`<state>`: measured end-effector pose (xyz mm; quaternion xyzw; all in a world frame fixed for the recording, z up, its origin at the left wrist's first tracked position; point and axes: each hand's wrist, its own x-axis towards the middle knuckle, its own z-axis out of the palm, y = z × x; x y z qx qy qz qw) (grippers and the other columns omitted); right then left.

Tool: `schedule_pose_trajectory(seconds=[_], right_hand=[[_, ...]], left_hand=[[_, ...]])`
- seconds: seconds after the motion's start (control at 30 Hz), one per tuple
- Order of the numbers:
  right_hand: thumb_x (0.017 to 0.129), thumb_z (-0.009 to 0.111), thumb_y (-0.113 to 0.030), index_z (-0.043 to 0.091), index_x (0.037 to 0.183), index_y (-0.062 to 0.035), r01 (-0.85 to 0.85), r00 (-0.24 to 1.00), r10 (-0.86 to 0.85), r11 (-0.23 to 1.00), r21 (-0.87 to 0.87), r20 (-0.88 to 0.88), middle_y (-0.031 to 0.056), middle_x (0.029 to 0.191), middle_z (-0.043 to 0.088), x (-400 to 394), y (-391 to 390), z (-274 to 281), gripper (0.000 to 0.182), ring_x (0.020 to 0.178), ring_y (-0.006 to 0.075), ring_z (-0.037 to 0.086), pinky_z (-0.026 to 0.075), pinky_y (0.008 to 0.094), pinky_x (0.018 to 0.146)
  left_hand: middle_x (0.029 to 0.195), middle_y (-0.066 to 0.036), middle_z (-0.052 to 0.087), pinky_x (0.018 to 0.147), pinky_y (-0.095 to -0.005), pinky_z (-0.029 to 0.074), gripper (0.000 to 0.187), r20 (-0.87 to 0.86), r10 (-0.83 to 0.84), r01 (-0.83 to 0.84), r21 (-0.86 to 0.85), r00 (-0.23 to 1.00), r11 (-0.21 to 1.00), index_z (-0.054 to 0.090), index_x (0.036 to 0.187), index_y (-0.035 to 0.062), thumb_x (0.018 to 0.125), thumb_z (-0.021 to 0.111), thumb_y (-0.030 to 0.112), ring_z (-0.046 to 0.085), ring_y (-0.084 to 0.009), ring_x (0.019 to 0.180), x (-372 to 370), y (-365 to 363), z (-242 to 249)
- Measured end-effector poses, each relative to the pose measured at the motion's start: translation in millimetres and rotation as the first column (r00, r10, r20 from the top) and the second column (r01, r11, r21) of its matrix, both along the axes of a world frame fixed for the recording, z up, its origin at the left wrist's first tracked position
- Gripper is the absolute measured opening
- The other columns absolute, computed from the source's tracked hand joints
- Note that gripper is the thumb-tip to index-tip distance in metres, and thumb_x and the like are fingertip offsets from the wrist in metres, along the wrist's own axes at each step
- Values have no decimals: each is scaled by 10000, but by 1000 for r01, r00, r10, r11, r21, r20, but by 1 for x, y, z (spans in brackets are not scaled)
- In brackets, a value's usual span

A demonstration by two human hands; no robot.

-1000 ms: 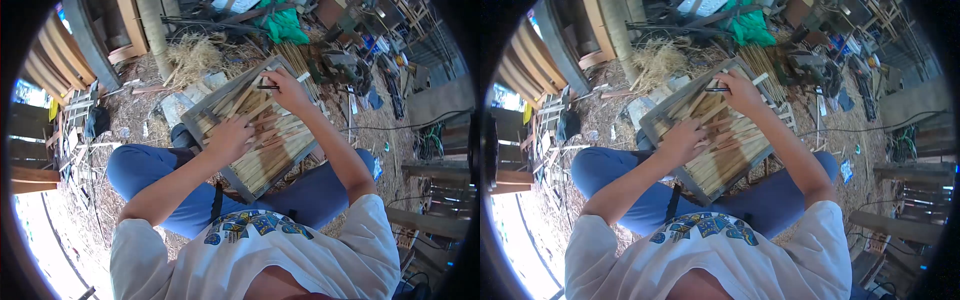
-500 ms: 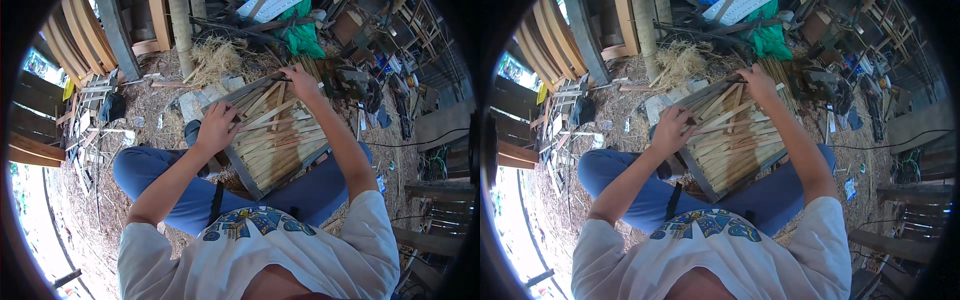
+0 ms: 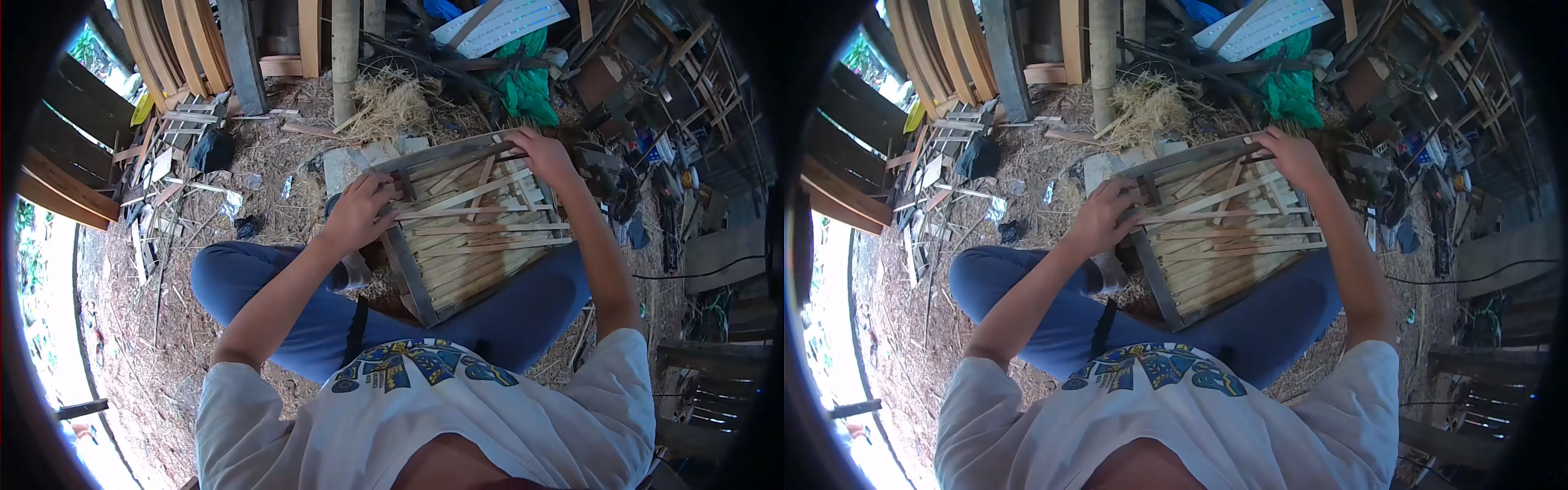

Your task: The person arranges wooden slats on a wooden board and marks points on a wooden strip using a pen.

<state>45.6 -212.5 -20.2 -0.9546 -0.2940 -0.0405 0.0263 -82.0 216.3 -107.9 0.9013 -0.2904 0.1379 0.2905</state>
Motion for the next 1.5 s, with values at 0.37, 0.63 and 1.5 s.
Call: schedule_pose_trajectory(seconds=[0.37,0.63,1.5], right_hand=[[946,773,-45,680,1295,-115,-121,935,81,988,98,345,90,1218,680,-31,-2,12,367,967,380,736,585,490,764],[1099,690,-191,716,1235,-28,-159,943,-41,817,555,331,146,1074,770,-31,61,7,213,890,375,742,570,446,755],[1192,531,-443,678,1235,-45,495,60,286,823,277,-956,-71,880,567,37,565,-173,427,529,29,329,299,267,517]], left_hand=[[1388,-154,660,1101,-514,539,265,84,120,-118,-29,989,993,775,1185,85,941,835,167,629,-407,1317,-5,38,24],[1356,-175,725,1075,-478,555,181,123,392,-362,-209,912,908,799,1153,49,977,821,90,705,-372,1267,-32,144,118],[1177,-113,809,1036,-322,538,382,-723,618,-830,-522,310,-195,769,1248,-47,1190,598,289,724,-162,1117,-167,332,-207]])
